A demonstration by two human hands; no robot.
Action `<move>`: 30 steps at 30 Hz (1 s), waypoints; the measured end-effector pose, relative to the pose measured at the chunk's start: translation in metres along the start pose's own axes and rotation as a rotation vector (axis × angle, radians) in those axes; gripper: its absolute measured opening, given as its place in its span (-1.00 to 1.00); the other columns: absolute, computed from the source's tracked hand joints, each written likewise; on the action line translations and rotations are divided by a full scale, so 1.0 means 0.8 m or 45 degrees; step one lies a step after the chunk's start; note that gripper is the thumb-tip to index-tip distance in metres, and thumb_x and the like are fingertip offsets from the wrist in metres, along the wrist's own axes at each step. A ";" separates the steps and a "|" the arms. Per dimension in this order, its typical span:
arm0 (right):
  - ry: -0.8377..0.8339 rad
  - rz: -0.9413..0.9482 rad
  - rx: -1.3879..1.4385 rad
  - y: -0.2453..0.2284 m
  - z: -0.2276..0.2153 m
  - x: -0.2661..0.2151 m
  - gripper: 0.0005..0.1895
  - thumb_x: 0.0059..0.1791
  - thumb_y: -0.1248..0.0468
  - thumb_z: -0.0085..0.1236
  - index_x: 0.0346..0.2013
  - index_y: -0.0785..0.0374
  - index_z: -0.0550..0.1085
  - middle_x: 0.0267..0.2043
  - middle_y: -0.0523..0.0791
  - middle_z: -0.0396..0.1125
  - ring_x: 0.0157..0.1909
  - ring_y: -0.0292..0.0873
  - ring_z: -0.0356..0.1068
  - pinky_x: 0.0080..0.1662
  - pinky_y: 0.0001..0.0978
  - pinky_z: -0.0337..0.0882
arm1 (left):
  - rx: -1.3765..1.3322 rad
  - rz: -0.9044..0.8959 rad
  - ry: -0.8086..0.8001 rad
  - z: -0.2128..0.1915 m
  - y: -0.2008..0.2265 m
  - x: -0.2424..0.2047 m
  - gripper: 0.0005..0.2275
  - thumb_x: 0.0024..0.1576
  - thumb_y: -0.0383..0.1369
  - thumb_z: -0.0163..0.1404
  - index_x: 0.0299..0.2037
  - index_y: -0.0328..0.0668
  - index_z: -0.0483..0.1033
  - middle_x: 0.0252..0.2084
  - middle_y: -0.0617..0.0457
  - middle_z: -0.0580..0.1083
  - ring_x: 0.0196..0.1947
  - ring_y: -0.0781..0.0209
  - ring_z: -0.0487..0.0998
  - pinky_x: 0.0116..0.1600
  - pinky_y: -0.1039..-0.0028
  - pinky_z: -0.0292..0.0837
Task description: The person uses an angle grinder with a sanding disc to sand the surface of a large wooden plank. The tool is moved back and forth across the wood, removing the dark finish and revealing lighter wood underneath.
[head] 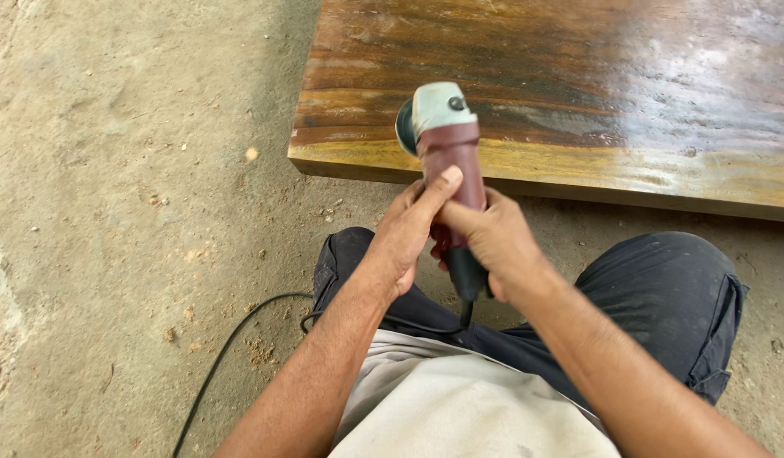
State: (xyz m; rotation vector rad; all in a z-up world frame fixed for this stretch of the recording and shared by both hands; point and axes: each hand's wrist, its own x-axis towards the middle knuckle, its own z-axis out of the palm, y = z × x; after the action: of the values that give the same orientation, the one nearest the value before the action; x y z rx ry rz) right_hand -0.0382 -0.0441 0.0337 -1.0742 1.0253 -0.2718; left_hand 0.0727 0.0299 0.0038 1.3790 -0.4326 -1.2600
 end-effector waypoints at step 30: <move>-0.014 -0.381 0.244 -0.114 -0.034 0.071 -0.40 -0.17 0.08 0.37 -0.03 0.43 0.42 -0.31 0.03 0.42 -0.36 -0.09 0.54 -0.37 -0.20 0.68 | -0.092 0.319 -0.246 0.022 0.004 0.022 -0.13 0.12 0.01 0.10 0.49 -0.39 -0.04 0.07 -0.27 0.53 -0.04 0.11 0.66 -0.01 0.34 0.65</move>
State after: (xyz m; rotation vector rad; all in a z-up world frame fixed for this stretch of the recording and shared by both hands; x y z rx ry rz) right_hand -0.0044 -0.1414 0.0750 -1.0506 0.8091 -0.5940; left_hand 0.0653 0.0060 0.0035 1.1082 -0.6655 -1.1925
